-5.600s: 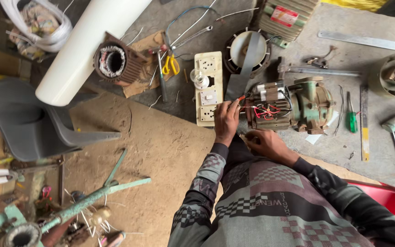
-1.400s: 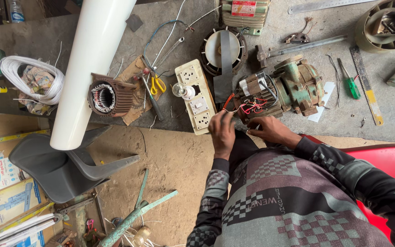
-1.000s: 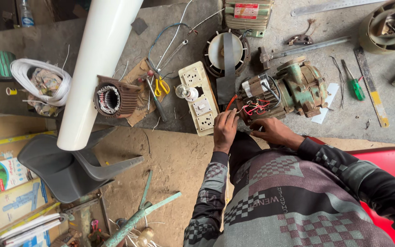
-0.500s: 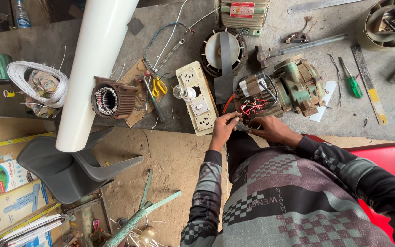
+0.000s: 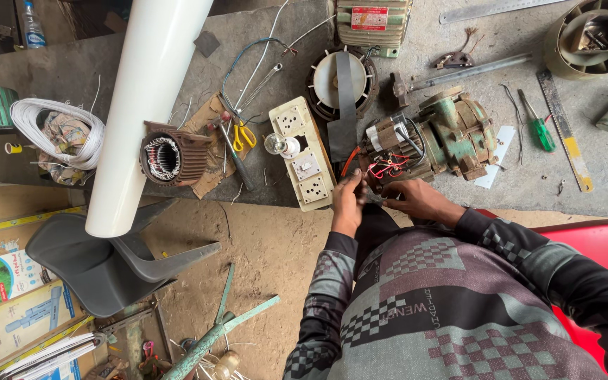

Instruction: The person works on an electrical motor placed on a cluttered workbench, using their hands to manipulate and connect wires. They handle various components of the motor and a power strip while performing the repair task.

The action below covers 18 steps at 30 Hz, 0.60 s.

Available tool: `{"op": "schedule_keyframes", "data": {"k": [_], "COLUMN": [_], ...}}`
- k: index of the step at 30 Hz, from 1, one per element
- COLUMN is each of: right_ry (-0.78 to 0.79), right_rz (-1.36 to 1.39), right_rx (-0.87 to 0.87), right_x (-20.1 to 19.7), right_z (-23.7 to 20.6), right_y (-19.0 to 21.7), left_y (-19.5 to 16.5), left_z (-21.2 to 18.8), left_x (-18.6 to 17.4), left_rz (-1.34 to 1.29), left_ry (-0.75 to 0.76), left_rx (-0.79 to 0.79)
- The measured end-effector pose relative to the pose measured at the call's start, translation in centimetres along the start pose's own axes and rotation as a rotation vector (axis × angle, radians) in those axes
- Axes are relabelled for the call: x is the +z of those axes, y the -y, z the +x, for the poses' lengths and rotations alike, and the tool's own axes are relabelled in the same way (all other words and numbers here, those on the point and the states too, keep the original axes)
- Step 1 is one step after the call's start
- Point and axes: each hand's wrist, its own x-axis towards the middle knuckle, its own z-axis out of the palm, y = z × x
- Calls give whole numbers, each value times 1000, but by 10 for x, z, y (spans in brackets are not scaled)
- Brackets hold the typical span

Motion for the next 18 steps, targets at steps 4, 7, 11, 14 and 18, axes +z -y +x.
{"op": "schedule_keyframes", "data": {"k": [4, 7, 11, 14, 18], "right_ry": [2, 34, 48, 14, 9], "right_rz": [32, 14, -16, -32, -12], "right_rx": [26, 53, 60, 31, 11], "right_x": [-5, -8, -8, -5, -1], "right_z": [-1, 0, -1, -1, 0], "right_y": [4, 7, 7, 6, 5], "left_y": [9, 8, -5, -17, -25], "left_z": [-2, -13, -40, -41, -32], "left_x": [6, 7, 4, 0, -9], "left_rz": [111, 305, 863, 1115, 1170], "left_ry": [-146, -300, -379, -227, -72], "left_rx": [26, 216, 894, 1159, 1124]}}
